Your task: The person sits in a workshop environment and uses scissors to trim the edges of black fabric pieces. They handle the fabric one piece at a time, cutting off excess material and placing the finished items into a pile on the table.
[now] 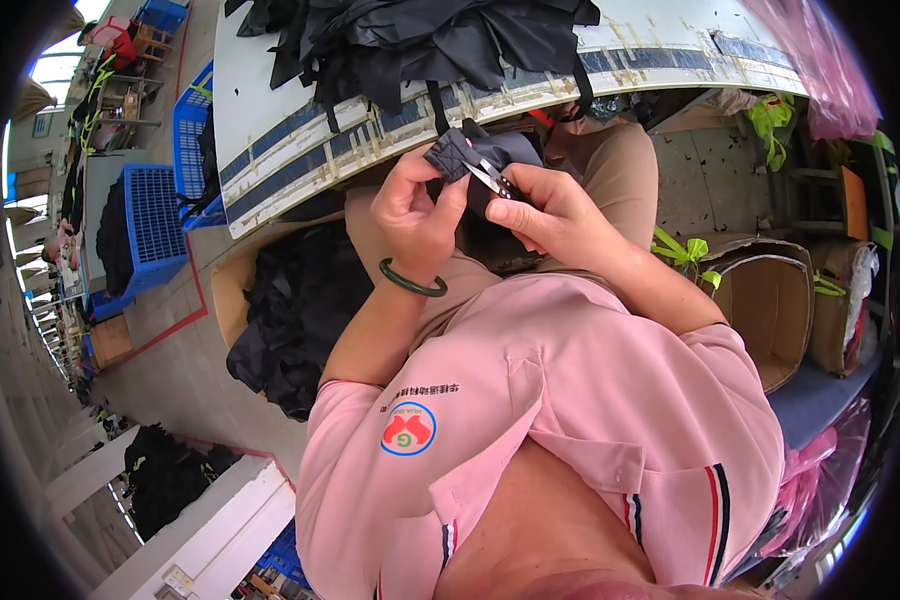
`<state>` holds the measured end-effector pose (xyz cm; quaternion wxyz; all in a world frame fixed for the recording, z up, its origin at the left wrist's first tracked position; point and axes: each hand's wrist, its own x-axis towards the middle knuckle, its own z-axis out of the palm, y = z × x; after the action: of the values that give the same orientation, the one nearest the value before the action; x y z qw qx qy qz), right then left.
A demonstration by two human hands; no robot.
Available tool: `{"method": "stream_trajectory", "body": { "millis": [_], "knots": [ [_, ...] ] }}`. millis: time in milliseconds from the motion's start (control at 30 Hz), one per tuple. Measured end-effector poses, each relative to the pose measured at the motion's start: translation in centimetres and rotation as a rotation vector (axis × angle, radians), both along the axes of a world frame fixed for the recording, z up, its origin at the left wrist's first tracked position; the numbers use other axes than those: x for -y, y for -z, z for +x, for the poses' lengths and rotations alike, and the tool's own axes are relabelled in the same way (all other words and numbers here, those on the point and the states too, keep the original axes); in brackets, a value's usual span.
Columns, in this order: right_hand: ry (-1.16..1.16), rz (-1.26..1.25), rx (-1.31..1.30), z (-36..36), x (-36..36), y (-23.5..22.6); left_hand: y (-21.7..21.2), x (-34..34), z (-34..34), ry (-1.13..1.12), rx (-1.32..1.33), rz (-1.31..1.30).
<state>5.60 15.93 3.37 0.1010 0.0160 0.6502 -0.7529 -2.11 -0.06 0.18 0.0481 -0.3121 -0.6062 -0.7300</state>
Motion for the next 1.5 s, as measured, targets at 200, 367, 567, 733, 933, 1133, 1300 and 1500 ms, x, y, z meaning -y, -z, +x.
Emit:
{"method": "stream_trajectory", "body": {
  "millis": [200,367,567,733,933,1133,1300,1500],
  "knots": [
    [0.003,-0.073,0.04,0.0,0.1,0.1,-0.4,-0.3,0.4,-0.018,0.108,0.038],
    [0.13,0.217,-0.128,-0.3,0.5,0.8,0.3,-0.1,0.4,0.007,0.099,0.001],
    [0.224,0.394,-0.331,-0.6,0.4,1.0,0.4,-0.3,0.5,-0.001,0.05,-0.049],
    [0.212,0.375,-0.306,-0.4,0.3,1.1,0.5,-0.3,0.5,-0.008,0.036,-0.052],
    [0.182,0.355,-0.256,-0.1,0.0,0.7,0.3,-0.3,0.5,0.0,0.036,-0.063],
    [0.198,0.401,-0.309,-0.2,-0.2,0.7,0.0,-0.2,0.6,0.057,0.002,-0.102],
    [0.179,0.331,-0.204,0.1,-0.7,0.3,-0.2,0.1,0.2,0.128,0.034,-0.093],
    [-0.015,0.297,-0.098,0.1,-2.8,-0.8,-1.1,1.1,-1.3,0.46,0.363,-0.046]
  ]
}}
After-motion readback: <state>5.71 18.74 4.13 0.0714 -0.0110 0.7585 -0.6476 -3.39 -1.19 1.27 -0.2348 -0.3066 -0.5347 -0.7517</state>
